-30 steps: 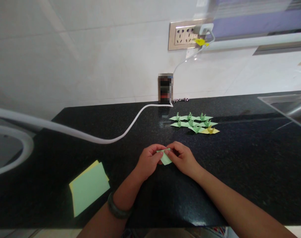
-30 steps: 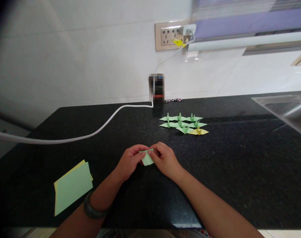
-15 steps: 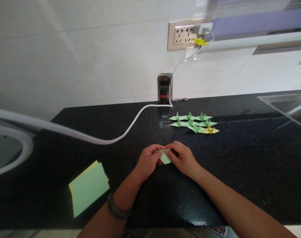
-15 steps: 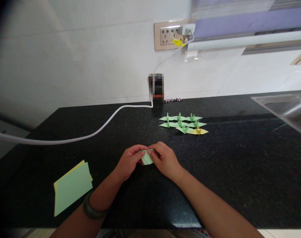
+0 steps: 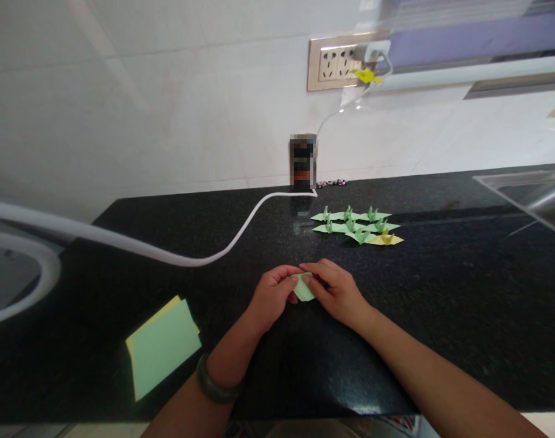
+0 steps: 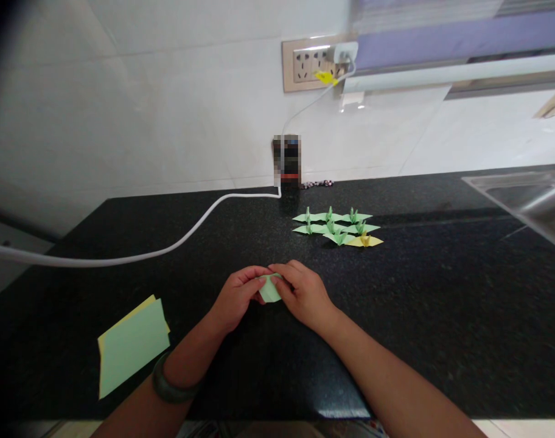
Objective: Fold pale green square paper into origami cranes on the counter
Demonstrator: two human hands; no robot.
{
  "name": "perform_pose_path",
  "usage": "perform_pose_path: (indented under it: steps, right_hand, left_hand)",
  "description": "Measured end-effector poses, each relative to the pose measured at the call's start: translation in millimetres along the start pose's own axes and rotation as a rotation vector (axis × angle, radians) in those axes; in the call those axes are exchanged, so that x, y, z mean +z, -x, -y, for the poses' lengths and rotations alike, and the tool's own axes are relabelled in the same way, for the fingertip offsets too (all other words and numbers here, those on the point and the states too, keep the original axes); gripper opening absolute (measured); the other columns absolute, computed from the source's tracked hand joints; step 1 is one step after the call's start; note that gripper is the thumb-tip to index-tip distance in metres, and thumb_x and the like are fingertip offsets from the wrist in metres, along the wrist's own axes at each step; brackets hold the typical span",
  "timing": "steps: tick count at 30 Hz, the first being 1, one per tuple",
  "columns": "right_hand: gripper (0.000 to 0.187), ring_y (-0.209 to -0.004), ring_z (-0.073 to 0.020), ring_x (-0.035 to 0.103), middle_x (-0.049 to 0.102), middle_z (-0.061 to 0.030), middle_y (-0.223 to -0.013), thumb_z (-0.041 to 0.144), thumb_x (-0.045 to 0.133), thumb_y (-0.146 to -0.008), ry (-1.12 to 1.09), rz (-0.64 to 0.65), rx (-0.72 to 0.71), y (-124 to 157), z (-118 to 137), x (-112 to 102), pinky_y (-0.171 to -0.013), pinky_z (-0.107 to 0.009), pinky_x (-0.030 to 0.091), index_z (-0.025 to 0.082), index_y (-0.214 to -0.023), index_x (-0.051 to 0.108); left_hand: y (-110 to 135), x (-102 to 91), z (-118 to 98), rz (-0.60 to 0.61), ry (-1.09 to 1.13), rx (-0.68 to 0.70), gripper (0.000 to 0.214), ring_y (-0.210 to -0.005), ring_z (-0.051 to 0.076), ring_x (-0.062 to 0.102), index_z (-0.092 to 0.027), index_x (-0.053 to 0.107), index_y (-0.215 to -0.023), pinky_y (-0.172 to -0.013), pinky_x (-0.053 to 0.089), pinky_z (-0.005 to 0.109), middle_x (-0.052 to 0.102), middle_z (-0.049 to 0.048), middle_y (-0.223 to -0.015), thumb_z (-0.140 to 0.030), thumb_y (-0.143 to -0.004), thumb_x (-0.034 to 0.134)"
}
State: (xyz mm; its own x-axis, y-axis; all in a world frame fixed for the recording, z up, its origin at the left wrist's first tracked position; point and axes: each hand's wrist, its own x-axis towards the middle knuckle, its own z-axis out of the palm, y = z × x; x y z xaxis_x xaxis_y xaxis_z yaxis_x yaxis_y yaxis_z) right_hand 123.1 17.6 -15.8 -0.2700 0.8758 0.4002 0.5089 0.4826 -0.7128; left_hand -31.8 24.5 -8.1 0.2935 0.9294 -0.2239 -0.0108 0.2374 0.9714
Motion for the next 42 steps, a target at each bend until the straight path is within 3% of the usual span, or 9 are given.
perform_pose_path:
  steps: [6, 12, 20, 26, 31, 38, 42]
  right_hand:
    - [0.027, -0.072, -0.0127, 0.053, 0.053, -0.0039, -0.079, 0.021, 0.045, -0.081, -0.028, 0.018, -0.025, 0.4, -2.4, -0.9, -0.063, -0.026, 0.045, 0.023, -0.104, 0.058]
    - [0.027, -0.076, -0.0141, 0.05, 0.05, -0.0042, -0.085, 0.019, 0.048, -0.078, 0.01, -0.046, -0.046, 0.8, -2.9, 0.0, -0.064, -0.028, 0.045, 0.027, -0.101, 0.06]
    - [0.023, -0.073, -0.0135, 0.049, 0.049, -0.0051, -0.085, 0.021, 0.05, -0.078, 0.078, 0.015, -0.084, 2.3, -0.3, -2.4, -0.061, -0.027, 0.043, 0.026, -0.096, 0.063]
    - [0.026, -0.071, -0.0134, 0.049, 0.051, -0.0051, -0.085, 0.021, 0.049, -0.078, 0.083, -0.018, -0.098, 2.8, -1.6, -1.4, -0.061, -0.027, 0.043, 0.027, -0.1, 0.061]
    - [0.019, -0.073, -0.0144, 0.05, 0.053, -0.0053, -0.083, 0.022, 0.049, -0.078, 0.1, 0.002, -0.106, 1.2, -2.8, -1.3, -0.063, -0.028, 0.043, 0.024, -0.091, 0.063]
    - [0.011, -0.071, -0.0134, 0.051, 0.054, -0.0038, -0.075, 0.016, 0.045, -0.079, -0.004, 0.038, -0.013, -1.2, 2.9, -2.1, -0.064, -0.026, 0.042, 0.018, -0.076, 0.056]
    - [0.011, -0.064, -0.0126, 0.049, 0.052, -0.0019, -0.069, 0.016, 0.046, -0.078, -0.049, -0.013, 0.104, -0.6, 1.2, -1.0, -0.059, -0.025, 0.04, 0.017, -0.071, 0.054]
  left_hand:
    - [-0.4, 0.1, 2.4, -0.003, -0.005, 0.007, 0.019, -0.051, 0.008, 0.049, -0.014, 0.058, -0.082, -0.046, 0.038, 0.019, 0.055, 0.0009, -0.064, -0.026, -0.073, 0.048]
    - [-0.7, -0.5, 1.9, -0.014, -0.005, 0.004, 0.02, -0.049, 0.008, 0.048, -0.013, 0.059, -0.084, -0.045, 0.038, 0.019, 0.056, 0.0014, -0.064, -0.026, -0.072, 0.049]
    - [-1.0, -1.0, 3.0, -0.023, -0.008, 0.006, 0.022, -0.05, 0.008, 0.049, -0.013, 0.059, -0.085, -0.045, 0.039, 0.019, 0.057, 0.0017, -0.065, -0.027, -0.072, 0.048]
    - [-1.3, -0.4, 3.1, -0.031, 0.0, -0.012, 0.022, -0.049, 0.008, 0.049, -0.013, 0.059, -0.085, -0.046, 0.039, 0.019, 0.056, 0.0014, -0.063, -0.027, -0.072, 0.049]
    - [-1.5, -0.3, 4.1, -0.041, -0.015, -0.012, 0.023, -0.048, 0.008, 0.048, -0.013, 0.06, -0.086, -0.045, 0.038, 0.019, 0.057, 0.0008, -0.062, -0.027, -0.071, 0.049]
    - [0.5, 1.5, 0.6, -0.032, -0.105, 0.01, 0.02, -0.048, 0.008, 0.047, -0.013, 0.059, -0.084, -0.046, 0.038, 0.02, 0.056, 0.0004, -0.061, -0.025, -0.072, 0.048]
    - [1.0, 2.7, 2.4, -0.009, -0.122, 0.034, 0.021, -0.053, 0.009, 0.05, -0.014, 0.057, -0.087, -0.05, 0.04, 0.021, 0.058, 0.0009, -0.066, -0.024, -0.069, 0.053]
